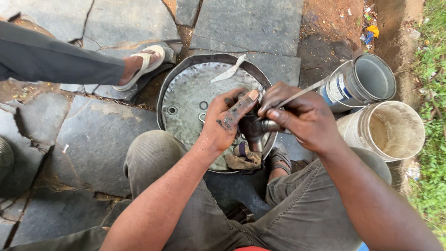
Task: The person sits on the ground and uses a screwdriver to disassemble a mechanical part over a metal tray. They remove small components, wipe the part with a cloth, and continue adjusting it with the tool.
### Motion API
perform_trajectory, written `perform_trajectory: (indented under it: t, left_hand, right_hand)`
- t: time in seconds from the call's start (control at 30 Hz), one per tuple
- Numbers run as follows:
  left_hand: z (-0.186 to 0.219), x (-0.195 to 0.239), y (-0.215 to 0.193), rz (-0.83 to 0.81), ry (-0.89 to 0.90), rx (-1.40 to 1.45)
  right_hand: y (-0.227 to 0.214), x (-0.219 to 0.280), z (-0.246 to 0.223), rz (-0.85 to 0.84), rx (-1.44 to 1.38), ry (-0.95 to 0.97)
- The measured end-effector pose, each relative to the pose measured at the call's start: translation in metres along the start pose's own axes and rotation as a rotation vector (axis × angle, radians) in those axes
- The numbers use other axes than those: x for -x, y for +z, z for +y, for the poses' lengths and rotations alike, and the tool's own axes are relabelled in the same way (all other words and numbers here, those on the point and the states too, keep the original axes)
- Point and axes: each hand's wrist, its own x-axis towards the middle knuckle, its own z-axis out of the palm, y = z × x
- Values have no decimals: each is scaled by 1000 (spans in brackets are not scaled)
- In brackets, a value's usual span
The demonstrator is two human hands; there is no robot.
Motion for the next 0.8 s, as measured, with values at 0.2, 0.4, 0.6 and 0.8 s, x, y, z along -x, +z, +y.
perform_trajectory:
  t: [0.2, 0.4, 0.6, 0.8]
  left_hand:
    - [-7, 7, 4, -19, -181, 599]
    - [15, 6, 5, -479, -247, 939]
    - [20, 8, 8, -607, -326, 1205]
    - [23, 11, 1, -620, -348, 1152]
  right_hand:
    - [5, 0, -10, 356, -458, 148]
    - [20, 13, -34, 254, -297, -122]
    - [35, 18, -44, 196, 386, -535]
    - [44, 20, -71, 44, 814, -560]
